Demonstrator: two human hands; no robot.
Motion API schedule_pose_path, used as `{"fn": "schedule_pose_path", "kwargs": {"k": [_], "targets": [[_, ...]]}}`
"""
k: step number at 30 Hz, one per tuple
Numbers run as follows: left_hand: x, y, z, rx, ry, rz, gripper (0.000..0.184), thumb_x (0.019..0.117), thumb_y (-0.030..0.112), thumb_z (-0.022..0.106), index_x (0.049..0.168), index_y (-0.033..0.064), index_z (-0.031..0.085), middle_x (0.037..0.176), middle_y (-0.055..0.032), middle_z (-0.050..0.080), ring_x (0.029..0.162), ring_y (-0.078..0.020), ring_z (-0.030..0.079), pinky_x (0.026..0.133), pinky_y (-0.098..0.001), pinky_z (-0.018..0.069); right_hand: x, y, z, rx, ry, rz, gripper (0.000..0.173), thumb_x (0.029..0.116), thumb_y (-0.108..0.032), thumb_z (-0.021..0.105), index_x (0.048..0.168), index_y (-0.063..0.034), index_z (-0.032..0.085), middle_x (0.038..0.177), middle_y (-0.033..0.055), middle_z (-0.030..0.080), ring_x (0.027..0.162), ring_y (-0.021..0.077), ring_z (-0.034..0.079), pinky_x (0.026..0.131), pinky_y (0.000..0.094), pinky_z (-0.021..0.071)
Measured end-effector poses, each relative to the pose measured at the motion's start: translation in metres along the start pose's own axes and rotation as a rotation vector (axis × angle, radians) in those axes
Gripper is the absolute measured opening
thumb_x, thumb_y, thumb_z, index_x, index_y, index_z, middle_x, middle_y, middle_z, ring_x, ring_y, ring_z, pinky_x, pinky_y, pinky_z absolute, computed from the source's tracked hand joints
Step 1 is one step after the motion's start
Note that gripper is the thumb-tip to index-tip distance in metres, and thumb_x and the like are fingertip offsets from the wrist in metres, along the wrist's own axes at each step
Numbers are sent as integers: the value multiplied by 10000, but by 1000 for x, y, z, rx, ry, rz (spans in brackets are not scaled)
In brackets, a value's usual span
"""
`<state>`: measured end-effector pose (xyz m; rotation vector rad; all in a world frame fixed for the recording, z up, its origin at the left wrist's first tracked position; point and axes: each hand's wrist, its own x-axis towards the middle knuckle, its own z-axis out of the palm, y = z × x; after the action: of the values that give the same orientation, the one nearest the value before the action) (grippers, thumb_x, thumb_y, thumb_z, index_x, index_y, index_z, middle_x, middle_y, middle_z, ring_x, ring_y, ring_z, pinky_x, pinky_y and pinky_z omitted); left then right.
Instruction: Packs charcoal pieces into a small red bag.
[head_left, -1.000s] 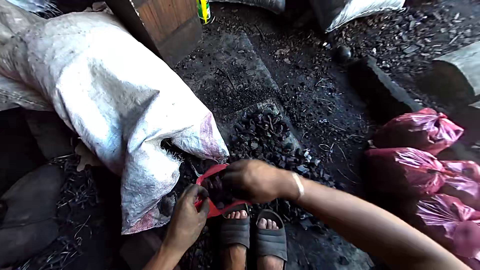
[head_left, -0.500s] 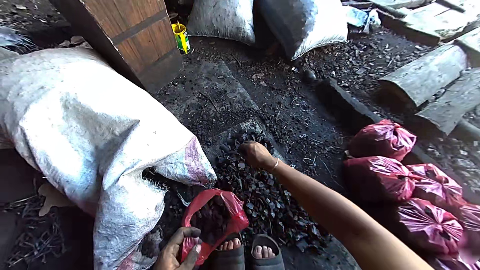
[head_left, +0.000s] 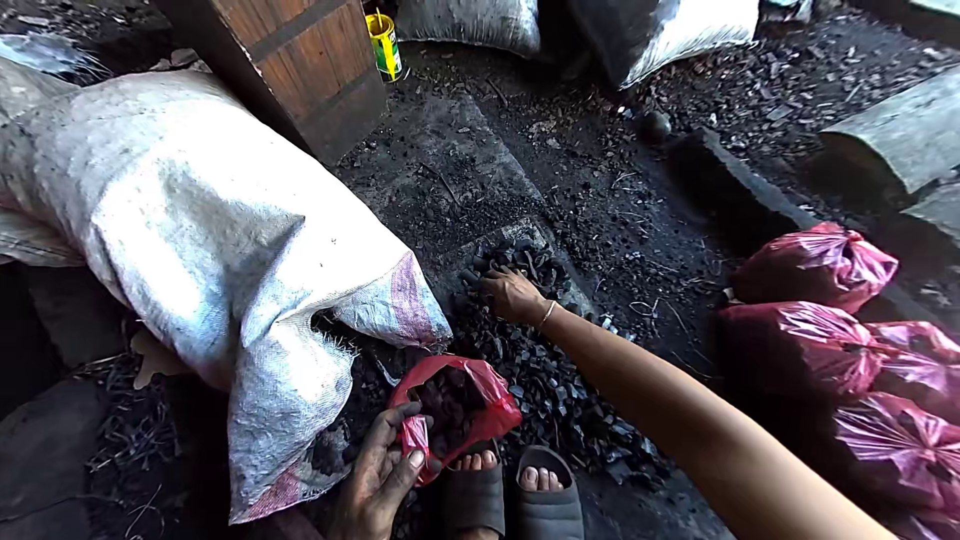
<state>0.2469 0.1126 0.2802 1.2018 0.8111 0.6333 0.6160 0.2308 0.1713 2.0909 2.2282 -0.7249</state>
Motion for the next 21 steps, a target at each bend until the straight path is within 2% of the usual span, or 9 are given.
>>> {"fn": "schedule_pose_path", "kwargs": {"k": [2, 3, 8, 11, 13, 16, 18, 19, 21], "targets": [[2, 1, 3, -3, -7, 14, 509, 998, 178, 576, 1450, 0, 425, 1309, -177, 619, 1086, -290, 678, 852, -406, 619, 5, -3, 9, -35, -76, -9, 513, 940, -150, 619, 1419, -332, 593, 1482, 46, 577, 1410, 401, 460, 1068, 710, 391], [2, 1, 4, -4, -8, 19, 512, 998, 181, 581, 1451, 0, 424, 1312, -178, 617, 1075, -290, 682, 841, -407, 622, 8, -4, 15, -52, -99, -16, 519, 924, -132, 634, 1409, -317, 604, 1477, 63, 582, 1406, 419, 458, 1061, 723, 387], [-4, 8, 6, 8, 13, -7, 573, 995, 267, 612, 1466, 12, 411, 1346, -170, 606, 1105, -298, 676, 858, -418, 622, 6, -2, 15, 18, -5, 11, 254, 940, -213, 652, 1165, -272, 755, 1269, 37, 696, 1294, 329, 560, 1091, 616, 420], [-3, 10, 9, -33, 16, -8, 621, 975, 283, 644, 1474, 11, 393, 1335, -183, 603, 1051, -319, 694, 822, -440, 636, -5, 5, -6, 216, 75, 26, 193, 935, -216, 712, 1114, -213, 786, 1174, 82, 725, 1157, 321, 652, 995, 597, 521], [-1, 10, 9, -46, 3, -2, 675, 966, 305, 659, 1495, 7, 364, 1350, -193, 590, 1055, -329, 693, 829, -450, 637, -20, -2, -32, 367, 151, -6, 184, 907, -184, 764, 1090, -168, 785, 1084, 99, 741, 1004, 297, 705, 910, 589, 564], [2, 10, 9, -51, -6, 9, 717, 968, 324, 643, 1526, 9, 321, 1369, -192, 574, 1066, -320, 690, 829, -435, 633, -55, -34, -81, 575, 183, -259, 189, 878, -156, 806, 1067, -153, 787, 1000, 22, 743, 834, 149, 707, 779, 415, 623], [4, 8, 8, -44, 7, 26, 728, 974, 354, 635, 1536, 14, 321, 1381, -190, 570, 1105, -313, 673, 837, -426, 628, -73, -66, -93, 587, 67, -527, 174, 898, -142, 785, 1072, -154, 789, 1045, -14, 744, 929, 89, 704, 859, 338, 626], [5, 7, 7, -33, 18, 37, 723, 976, 373, 623, 1535, 20, 329, 1385, -186, 572, 1126, -304, 661, 845, -417, 617, -79, -82, -88, 509, 1, -643, 159, 912, -154, 766, 1068, -169, 790, 1074, -15, 742, 1007, 104, 690, 924, 359, 598], [5, 6, 5, -24, 41, 48, 709, 983, 383, 602, 1536, 27, 337, 1389, -181, 577, 1167, -307, 645, 879, -435, 608, -88, -109, -68, 275, -143, -752, 153, 898, -155, 750, 1041, -195, 791, 1080, 30, 733, 1064, 223, 675, 943, 497, 563]]}}
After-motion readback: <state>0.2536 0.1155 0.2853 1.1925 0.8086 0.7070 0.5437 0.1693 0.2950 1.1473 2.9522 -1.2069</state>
